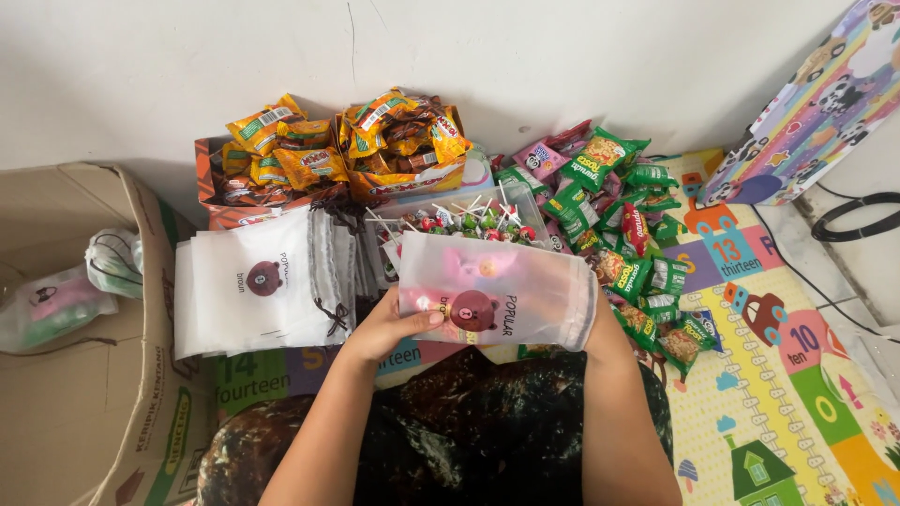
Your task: The person fills small drawstring gift bags with various snacks and candies, including lollipops and small packaged treats, and places the filled bags into a cardboard box.
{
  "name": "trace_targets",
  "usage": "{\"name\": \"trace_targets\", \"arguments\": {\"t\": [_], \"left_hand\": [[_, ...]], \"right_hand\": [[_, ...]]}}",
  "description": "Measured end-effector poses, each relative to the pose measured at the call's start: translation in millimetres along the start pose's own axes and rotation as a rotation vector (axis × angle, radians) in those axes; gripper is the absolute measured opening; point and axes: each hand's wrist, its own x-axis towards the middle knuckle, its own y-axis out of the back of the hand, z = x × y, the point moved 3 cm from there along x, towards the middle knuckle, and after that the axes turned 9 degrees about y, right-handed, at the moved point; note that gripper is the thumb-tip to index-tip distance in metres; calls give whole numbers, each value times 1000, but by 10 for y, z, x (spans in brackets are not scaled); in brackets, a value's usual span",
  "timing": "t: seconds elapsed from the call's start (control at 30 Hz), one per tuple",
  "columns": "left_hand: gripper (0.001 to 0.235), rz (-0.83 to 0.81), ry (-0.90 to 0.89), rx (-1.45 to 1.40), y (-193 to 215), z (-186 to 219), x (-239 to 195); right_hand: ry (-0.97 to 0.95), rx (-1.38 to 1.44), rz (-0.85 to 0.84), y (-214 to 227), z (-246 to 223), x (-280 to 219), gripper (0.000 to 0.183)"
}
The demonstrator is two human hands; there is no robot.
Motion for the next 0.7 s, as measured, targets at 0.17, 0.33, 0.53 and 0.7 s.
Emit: {"name": "trace_targets", "arguments": {"t": [0.17,0.33,0.53,0.7], "left_hand": [[17,-6,-9,-20,3,-6,20],[18,-23,-5,-29,-94,60,-9],[24,-40,15,-16,-27,-155,21],[23,-60,24,-11,71,-443,84]], "right_hand": [[23,36,-2,181,43,-122,40],[35,62,-3,30,70,-59,41],[61,97,-1,-65,96,79,43],[77,120,0,-120,118,29,47]]}}
